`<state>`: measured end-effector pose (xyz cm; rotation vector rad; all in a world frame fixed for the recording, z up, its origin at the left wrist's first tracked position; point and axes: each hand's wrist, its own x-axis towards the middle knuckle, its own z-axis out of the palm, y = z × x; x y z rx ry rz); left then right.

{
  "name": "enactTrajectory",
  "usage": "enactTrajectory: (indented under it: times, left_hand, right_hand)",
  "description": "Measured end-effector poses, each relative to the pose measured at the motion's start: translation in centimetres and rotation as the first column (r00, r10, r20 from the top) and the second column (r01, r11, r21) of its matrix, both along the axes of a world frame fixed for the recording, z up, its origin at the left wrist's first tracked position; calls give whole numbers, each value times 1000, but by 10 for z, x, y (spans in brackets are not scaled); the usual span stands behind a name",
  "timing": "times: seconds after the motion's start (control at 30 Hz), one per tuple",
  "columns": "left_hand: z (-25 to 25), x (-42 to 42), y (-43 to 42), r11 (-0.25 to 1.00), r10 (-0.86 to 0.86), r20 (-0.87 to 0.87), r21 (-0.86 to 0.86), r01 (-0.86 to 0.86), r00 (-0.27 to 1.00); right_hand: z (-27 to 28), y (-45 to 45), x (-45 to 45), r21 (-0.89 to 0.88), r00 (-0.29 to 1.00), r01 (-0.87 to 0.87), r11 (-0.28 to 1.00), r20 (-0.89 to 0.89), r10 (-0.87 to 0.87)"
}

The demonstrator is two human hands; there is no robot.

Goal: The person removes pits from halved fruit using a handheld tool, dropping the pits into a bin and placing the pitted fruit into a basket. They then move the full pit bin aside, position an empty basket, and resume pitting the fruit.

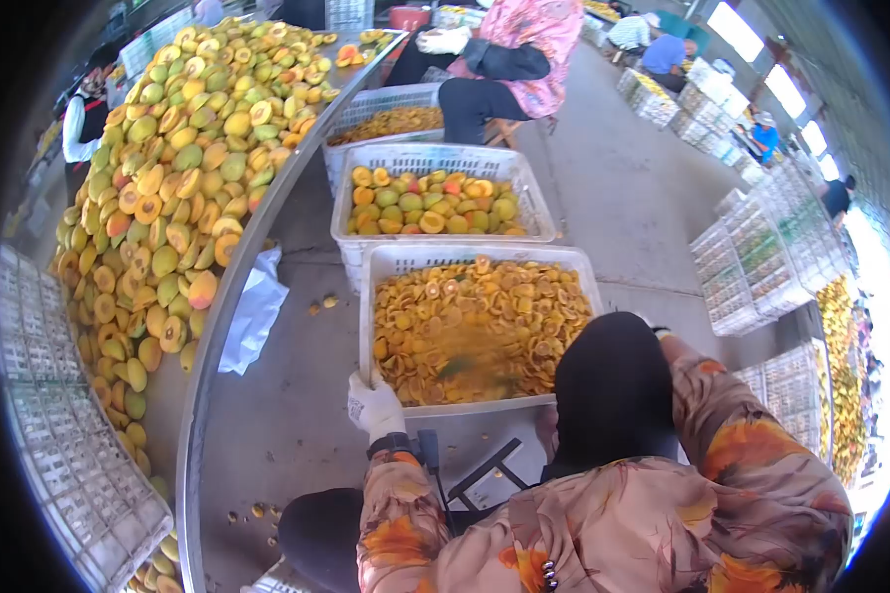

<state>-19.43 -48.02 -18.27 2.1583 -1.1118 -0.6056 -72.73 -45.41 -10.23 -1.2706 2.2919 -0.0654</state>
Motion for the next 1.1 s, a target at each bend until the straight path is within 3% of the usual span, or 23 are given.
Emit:
enactTrajectory:
  times: [0.2,0.37,0.57,0.6,0.63,0.67,0.7,0.77,0.83,0.9,0.93,0.97,1.0,1.03,1.1]
  left_hand:
    - [-8,-5,-4,998,20,158,59,-29,987]
    - [-4,-7,-1,999,22,143,30,-26,990]
    - [-13,29,-12,941,-218,-90,246,234,972]
    - [14,36,-12,887,-343,17,334,318,939]
    - [45,40,-12,926,-295,69,265,267,953]
    - [77,42,-12,956,-246,115,196,221,963]
    - [105,46,-11,975,-200,153,128,182,968]
    - [149,81,-9,953,-196,27,-230,197,980]
    - [194,114,7,874,-59,-49,-484,28,997]
    - [226,154,35,857,7,-186,-505,-102,983]
    - [210,175,39,753,94,-273,-610,-248,958]
    - [204,190,47,700,111,-416,-612,-368,903]
    - [202,202,62,741,95,-465,-558,-375,880]
    - [203,213,74,776,76,-512,-508,-373,855]
    - [206,216,75,786,123,-527,-466,-406,841]
  right_hand:
    - [-79,12,3,-9,981,191,982,31,-191]
    - [-85,21,8,-52,967,256,965,20,-255]
    - [-67,0,18,91,974,-82,992,-204,99]
    - [-46,-3,37,87,957,-97,992,-266,116]
    - [-20,-4,62,83,937,-106,991,-326,128]
    - [2,-1,92,-53,895,-207,977,-413,168]
    - [11,1,110,-50,927,-245,968,-304,219]
    - [24,3,133,-57,946,-317,947,-87,312]
    - [-62,18,99,-80,895,-422,903,118,429]
    - [-57,22,120,-2,835,-505,863,252,489]
    - [-54,24,130,33,800,-544,839,322,506]
    - [-52,28,139,120,841,-506,854,286,458]
    - [-49,33,147,208,877,-464,861,245,413]
    - [-28,38,166,203,901,-433,878,115,417]
    - [-32,43,168,172,903,-428,887,130,410]
